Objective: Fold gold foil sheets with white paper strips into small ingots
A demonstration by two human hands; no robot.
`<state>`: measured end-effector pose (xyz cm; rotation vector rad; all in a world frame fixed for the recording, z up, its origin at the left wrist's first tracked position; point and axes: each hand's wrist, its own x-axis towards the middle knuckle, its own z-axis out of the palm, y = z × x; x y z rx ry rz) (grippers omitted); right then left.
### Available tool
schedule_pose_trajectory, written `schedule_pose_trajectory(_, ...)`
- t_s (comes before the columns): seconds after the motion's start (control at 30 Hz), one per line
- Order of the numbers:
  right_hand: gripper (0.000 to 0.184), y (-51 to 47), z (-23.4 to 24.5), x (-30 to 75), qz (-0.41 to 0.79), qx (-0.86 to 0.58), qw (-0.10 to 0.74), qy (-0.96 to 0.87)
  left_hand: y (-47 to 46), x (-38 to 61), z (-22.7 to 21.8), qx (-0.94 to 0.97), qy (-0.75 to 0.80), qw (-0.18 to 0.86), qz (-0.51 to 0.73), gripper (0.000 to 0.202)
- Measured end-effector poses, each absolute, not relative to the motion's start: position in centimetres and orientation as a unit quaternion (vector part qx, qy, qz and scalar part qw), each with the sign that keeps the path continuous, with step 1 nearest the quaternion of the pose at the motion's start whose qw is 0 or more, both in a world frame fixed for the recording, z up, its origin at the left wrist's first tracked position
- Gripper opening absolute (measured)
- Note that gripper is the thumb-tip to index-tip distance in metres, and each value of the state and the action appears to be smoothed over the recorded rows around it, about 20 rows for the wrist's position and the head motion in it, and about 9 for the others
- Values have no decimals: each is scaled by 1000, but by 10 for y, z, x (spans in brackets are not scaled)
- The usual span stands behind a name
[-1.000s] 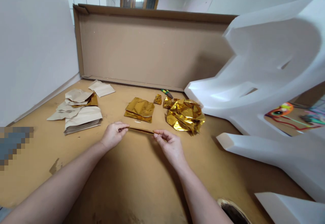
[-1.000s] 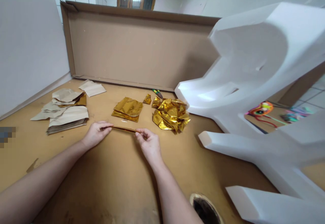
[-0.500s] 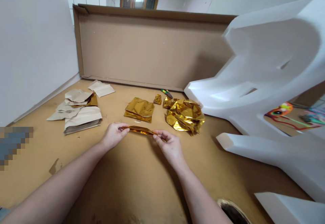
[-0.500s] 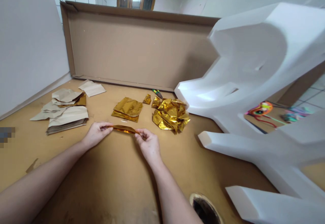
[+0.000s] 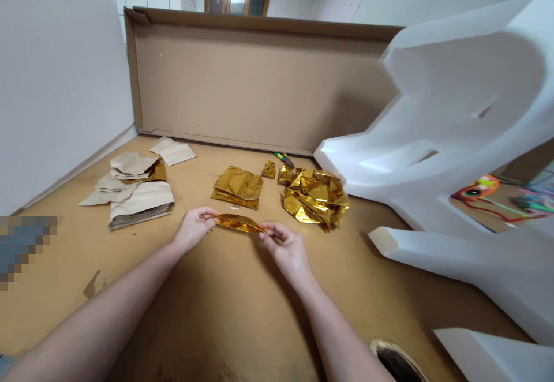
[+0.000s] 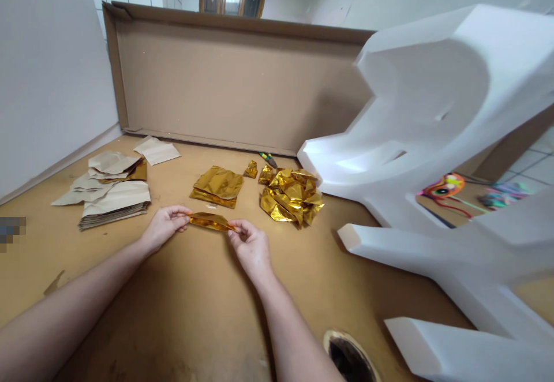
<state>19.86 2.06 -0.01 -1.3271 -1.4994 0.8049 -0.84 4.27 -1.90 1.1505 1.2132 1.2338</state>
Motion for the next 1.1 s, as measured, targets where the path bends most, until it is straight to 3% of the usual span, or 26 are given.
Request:
schedule_pose_trajectory(0.23, 20, 21, -1, 199, 319, -540, 470, -621, 42, -8, -18, 463, 503, 540, 491, 20)
schedule_pose_trajectory(0.63, 14, 20, 3, 196, 328, -554, 456, -615, 40, -5, -16, 466, 506, 514, 513, 12)
schedule_pose_trajectory(1.1, 21, 17, 1, 196, 163, -587, 366, -704, 31, 3, -6, 472, 527, 494, 505, 4)
